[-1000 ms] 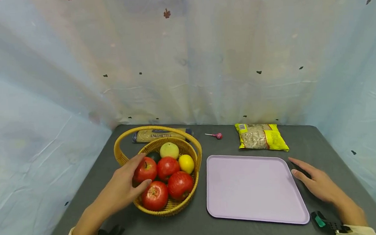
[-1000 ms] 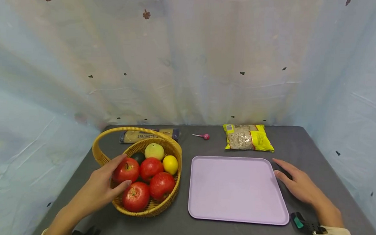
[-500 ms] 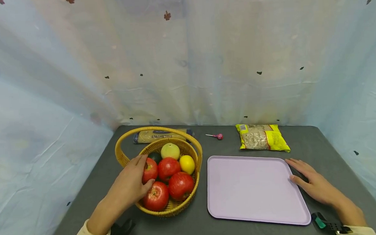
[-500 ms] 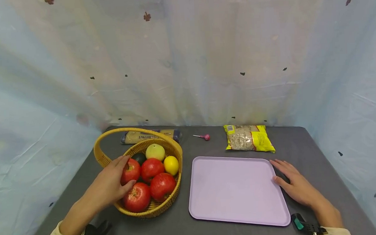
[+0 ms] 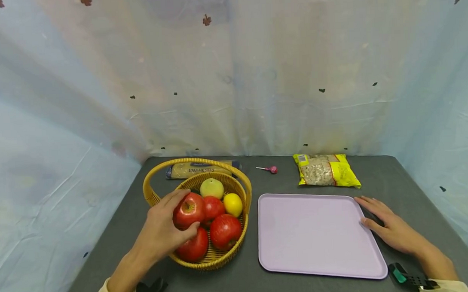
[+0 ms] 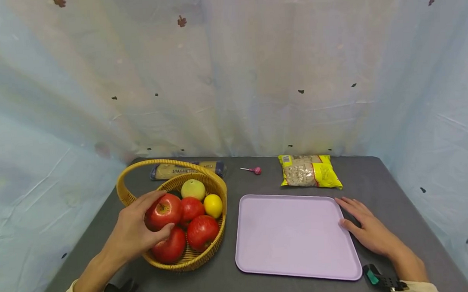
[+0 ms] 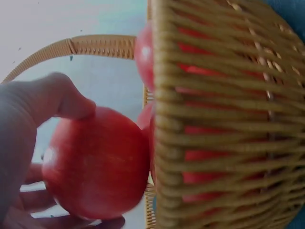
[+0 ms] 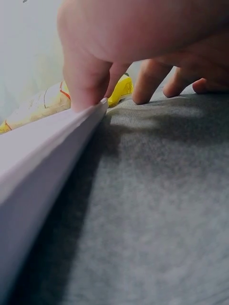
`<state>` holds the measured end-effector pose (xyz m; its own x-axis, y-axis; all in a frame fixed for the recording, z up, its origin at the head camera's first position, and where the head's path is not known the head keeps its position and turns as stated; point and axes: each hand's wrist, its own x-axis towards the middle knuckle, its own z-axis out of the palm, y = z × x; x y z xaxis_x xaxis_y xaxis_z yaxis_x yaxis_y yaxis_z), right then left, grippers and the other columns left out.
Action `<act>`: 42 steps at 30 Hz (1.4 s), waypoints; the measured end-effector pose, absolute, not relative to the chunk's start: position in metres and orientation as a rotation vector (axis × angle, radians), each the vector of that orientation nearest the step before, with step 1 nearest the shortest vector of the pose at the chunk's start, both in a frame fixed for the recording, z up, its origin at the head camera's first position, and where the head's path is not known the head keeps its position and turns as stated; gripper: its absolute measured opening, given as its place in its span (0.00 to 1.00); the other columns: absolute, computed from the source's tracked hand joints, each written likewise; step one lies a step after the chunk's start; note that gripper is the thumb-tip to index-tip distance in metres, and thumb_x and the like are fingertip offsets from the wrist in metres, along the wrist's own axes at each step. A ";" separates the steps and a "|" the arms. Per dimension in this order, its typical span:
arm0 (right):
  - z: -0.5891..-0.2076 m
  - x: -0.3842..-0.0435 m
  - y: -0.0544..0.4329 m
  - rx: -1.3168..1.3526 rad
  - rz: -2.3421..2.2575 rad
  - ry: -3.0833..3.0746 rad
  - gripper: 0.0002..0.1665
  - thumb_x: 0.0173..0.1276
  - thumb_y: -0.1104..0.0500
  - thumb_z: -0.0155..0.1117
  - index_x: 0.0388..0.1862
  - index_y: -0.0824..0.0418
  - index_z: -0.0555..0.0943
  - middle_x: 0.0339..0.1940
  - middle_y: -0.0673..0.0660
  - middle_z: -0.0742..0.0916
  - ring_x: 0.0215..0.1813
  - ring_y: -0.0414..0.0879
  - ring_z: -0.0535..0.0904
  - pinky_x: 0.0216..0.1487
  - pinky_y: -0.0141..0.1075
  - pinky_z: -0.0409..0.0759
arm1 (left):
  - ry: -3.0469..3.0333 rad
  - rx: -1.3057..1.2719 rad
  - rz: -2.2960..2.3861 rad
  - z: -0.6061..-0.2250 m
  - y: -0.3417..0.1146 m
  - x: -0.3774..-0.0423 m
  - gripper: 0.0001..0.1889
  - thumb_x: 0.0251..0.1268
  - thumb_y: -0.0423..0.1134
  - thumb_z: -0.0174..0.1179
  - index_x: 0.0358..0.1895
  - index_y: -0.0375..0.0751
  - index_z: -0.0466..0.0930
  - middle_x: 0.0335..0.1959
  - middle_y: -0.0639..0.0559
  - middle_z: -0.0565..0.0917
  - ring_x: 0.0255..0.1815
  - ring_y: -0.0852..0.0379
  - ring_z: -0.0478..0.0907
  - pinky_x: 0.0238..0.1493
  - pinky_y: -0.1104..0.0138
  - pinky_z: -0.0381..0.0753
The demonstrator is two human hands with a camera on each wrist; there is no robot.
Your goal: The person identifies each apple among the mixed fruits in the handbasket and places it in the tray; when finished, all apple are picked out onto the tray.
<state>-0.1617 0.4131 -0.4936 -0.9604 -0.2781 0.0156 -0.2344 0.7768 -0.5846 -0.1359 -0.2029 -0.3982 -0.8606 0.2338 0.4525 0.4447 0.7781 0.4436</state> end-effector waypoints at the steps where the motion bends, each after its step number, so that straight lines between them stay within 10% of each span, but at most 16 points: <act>1: -0.494 -0.162 0.413 -0.416 -0.932 2.893 0.41 0.84 0.50 0.64 0.88 0.60 0.63 0.83 0.80 0.65 0.80 0.85 0.55 0.64 0.89 0.57 | -2.590 -0.530 -0.813 -0.398 -0.203 -0.136 0.40 0.51 0.41 0.85 0.71 0.41 0.81 0.68 0.42 0.85 0.57 0.44 0.89 0.44 0.52 0.95; 25: -0.495 -0.163 0.414 -0.411 -0.892 2.902 0.40 0.85 0.49 0.62 0.88 0.60 0.63 0.83 0.80 0.65 0.80 0.85 0.56 0.63 0.89 0.59 | -2.619 -0.778 -1.067 -0.383 -0.190 -0.127 0.45 0.55 0.52 0.87 0.77 0.52 0.77 0.69 0.53 0.86 0.59 0.54 0.88 0.53 0.59 0.93; 42: -0.493 -0.161 0.415 -0.402 -0.896 2.891 0.40 0.85 0.49 0.62 0.88 0.60 0.63 0.83 0.79 0.65 0.80 0.85 0.57 0.63 0.89 0.60 | -2.349 -1.325 -1.351 -0.340 -0.084 -0.111 0.45 0.56 0.49 0.86 0.78 0.54 0.75 0.72 0.59 0.83 0.69 0.60 0.82 0.67 0.62 0.87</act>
<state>-0.1613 0.4146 -0.4930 -0.9615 -0.2746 -0.0065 -0.2229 0.7937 -0.5661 -0.1114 -0.0836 -0.3405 -0.6081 0.6255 0.4889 0.7372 0.2163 0.6401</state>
